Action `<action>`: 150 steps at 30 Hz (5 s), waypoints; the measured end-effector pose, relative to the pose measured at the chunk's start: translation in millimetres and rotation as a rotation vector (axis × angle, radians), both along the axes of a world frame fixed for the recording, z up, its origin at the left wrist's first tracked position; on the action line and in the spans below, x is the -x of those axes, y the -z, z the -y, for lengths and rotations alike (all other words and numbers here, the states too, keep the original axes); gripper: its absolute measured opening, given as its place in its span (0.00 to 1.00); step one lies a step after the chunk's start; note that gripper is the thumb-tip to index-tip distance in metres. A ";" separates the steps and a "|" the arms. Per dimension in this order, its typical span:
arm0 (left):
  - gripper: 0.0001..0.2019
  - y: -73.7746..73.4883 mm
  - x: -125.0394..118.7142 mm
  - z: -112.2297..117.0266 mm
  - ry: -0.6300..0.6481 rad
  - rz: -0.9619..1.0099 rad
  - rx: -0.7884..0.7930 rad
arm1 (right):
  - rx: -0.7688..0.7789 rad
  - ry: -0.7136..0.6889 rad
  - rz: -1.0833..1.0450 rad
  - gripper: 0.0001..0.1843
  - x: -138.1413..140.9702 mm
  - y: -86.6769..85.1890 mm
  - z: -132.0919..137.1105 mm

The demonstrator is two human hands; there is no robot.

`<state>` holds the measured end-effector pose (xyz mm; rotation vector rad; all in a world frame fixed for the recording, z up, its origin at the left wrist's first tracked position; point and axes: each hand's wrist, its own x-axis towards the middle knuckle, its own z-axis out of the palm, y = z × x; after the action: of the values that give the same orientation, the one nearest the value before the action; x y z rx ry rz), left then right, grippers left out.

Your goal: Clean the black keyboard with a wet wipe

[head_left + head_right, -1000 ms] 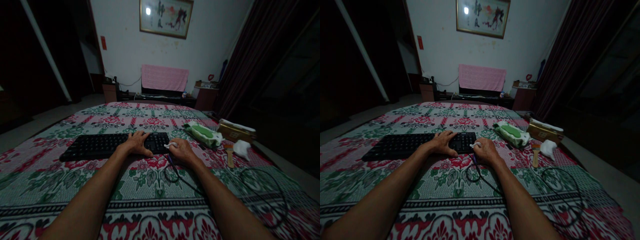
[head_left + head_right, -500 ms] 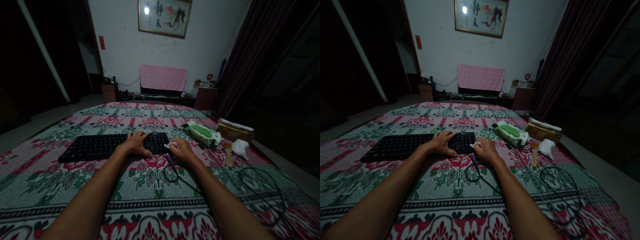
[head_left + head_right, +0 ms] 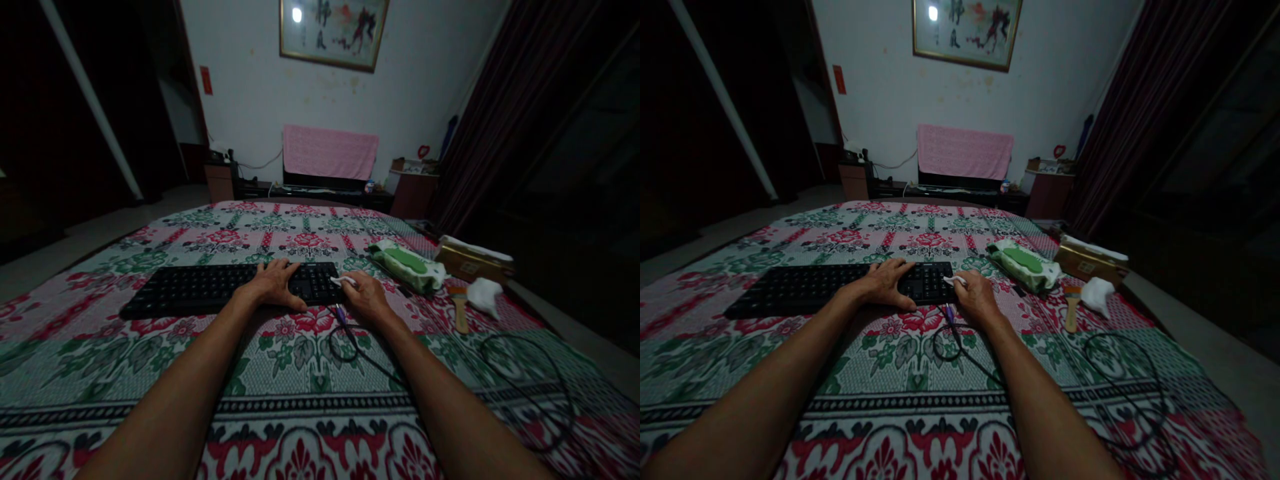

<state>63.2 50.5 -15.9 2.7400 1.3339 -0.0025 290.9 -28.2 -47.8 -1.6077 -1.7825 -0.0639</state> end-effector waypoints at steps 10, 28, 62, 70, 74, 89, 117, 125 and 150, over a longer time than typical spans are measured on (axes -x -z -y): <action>0.58 -6.9 8.0 0.0 -0.020 -0.041 0.053 | 0.051 -0.040 0.069 0.08 6.7 -12.3 9.7; 0.59 -3.0 39.9 -1.9 -0.071 -0.060 0.016 | -0.008 -0.188 0.222 0.10 22.4 -15.9 8.1; 0.53 -1.6 20.5 3.0 0.038 0.035 -0.068 | 0.095 0.245 -0.346 0.15 -3.6 0.3 -9.0; 0.53 -3.5 6.6 11.0 0.085 0.023 -0.068 | 0.029 0.348 -0.212 0.15 -15.4 -1.7 -4.4; 0.54 -2.4 6.2 12.4 0.077 0.015 -0.078 | 0.015 0.371 -0.197 0.16 -15.5 4.1 -4.2; 0.53 1.4 4.2 8.4 0.009 -0.033 -0.023 | 0.115 0.212 -0.343 0.13 -25.1 -2.5 4.1; 0.54 4.8 4.9 6.9 0.007 0.011 -0.009 | 0.010 0.258 -0.875 0.17 -67.5 -11.4 54.0; 0.54 6.2 4.8 5.1 0.014 0.012 -0.032 | -0.016 0.249 -0.543 0.16 -60.9 -11.8 57.7; 0.54 4.8 3.6 8.5 0.016 0.015 -0.039 | -0.065 0.495 -0.270 0.21 -131.4 -46.0 22.4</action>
<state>59.6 41.9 -20.7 2.7768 1.3224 0.0439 422.4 -50.6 -1.8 -1.8766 -1.1430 -0.1266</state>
